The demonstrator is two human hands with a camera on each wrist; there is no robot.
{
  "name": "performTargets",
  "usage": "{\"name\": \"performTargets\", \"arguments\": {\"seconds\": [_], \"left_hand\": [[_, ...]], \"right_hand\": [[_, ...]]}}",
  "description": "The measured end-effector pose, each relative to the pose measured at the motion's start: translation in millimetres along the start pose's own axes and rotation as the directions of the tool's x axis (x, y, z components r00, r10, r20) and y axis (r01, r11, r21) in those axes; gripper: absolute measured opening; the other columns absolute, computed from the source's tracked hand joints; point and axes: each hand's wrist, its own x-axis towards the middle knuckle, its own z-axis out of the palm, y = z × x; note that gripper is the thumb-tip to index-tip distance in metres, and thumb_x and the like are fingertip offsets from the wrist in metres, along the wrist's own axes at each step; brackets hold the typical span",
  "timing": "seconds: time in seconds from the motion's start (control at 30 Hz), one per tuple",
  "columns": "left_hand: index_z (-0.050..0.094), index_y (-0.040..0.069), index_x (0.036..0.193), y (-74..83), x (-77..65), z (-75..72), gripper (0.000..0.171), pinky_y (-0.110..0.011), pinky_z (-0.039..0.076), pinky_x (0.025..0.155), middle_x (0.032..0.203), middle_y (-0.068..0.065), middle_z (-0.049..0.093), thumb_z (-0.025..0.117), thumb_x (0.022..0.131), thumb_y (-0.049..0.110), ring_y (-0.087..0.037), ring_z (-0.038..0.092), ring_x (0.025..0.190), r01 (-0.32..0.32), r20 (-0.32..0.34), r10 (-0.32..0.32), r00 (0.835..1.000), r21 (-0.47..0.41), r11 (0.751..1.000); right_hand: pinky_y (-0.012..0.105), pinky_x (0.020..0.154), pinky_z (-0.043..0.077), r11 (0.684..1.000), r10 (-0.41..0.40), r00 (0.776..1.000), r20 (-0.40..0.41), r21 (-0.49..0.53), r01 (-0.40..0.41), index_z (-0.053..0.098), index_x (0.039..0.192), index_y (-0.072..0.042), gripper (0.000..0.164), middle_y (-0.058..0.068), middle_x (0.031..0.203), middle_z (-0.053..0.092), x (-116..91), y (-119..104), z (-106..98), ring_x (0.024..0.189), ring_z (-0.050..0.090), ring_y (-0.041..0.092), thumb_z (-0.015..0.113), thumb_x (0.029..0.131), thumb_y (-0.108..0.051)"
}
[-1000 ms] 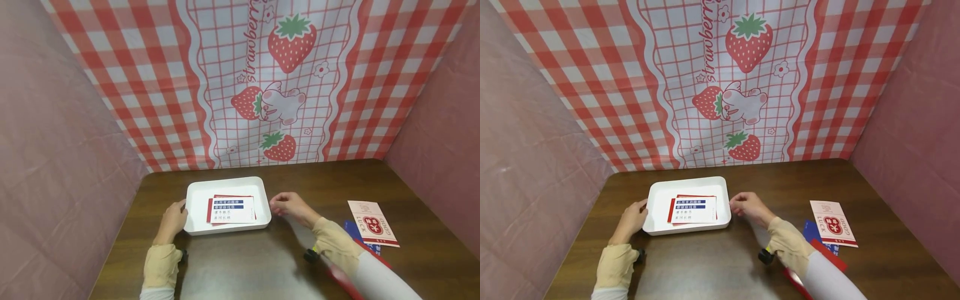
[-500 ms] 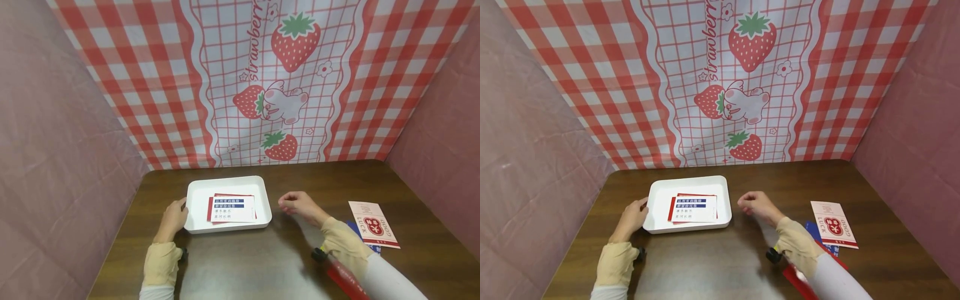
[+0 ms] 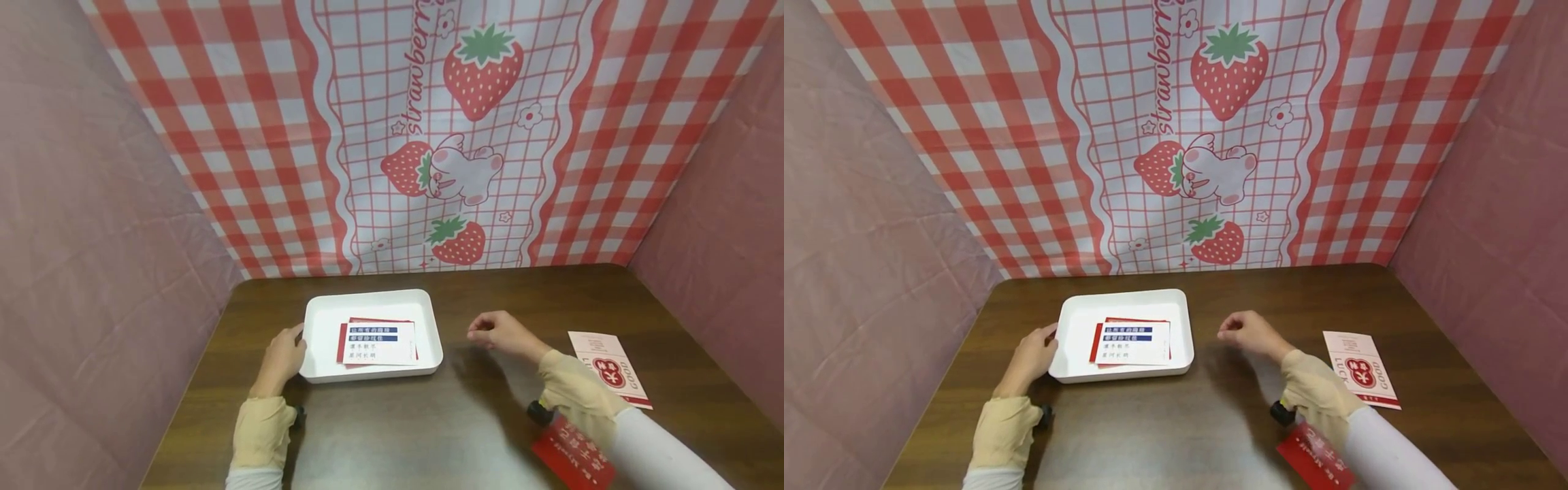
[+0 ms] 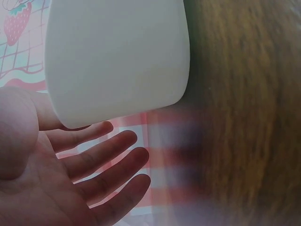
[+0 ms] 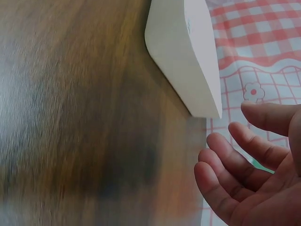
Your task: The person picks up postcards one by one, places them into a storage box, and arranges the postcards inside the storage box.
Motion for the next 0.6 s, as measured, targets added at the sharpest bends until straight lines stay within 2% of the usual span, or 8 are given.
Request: {"name": "performTargets", "arguments": {"seconds": [0.2, 0.43, 0.6], "left_hand": [[0.047, -0.004, 0.141, -0.5, 0.3, -0.1, 0.047, -0.059, 0.038, 0.108, 0.138, -0.031, 0.05, 0.043, 0.096, 0.011, -0.048, 0.046, 0.129, -0.011, -0.013, 0.011, 1.0, -0.001, 1.0], [0.047, -0.004, 0.141, -1.2, 1.6, 0.1, 0.048, -0.058, 0.038, 0.108, 0.137, -0.031, 0.051, 0.043, 0.096, 0.012, -0.048, 0.046, 0.13, -0.013, -0.013, 0.013, 1.0, -0.004, 1.0], [0.046, -0.003, 0.142, -0.9, 0.8, 1.1, 0.048, -0.058, 0.037, 0.109, 0.139, -0.031, 0.05, 0.044, 0.097, 0.012, -0.047, 0.046, 0.131, -0.004, -0.001, 0.004, 1.0, -0.005, 1.0]], "right_hand": [[0.026, 0.06, 0.049, 0.995, -0.015, 1.0, 0.025, -0.103, 0.017, 0.067, 0.093, 0.003, 0.014, 0.01, 0.084, 0.064, -3, 3, -12, 0.073, 0.056, 0.017, 0.066, 0.088, -0.01], [0.025, 0.065, 0.046, 0.968, -0.035, 0.997, 0.067, -0.245, 0.05, 0.069, 0.094, -0.003, 0.015, 0.005, 0.084, 0.067, -6, 1, -32, 0.076, 0.056, 0.013, 0.069, 0.087, -0.016], [0.025, 0.066, 0.048, 0.95, -0.049, 0.996, 0.08, -0.303, 0.071, 0.069, 0.095, 0.001, 0.017, 0.004, 0.084, 0.069, -10, 5, -42, 0.076, 0.058, 0.011, 0.07, 0.086, -0.014]]}}
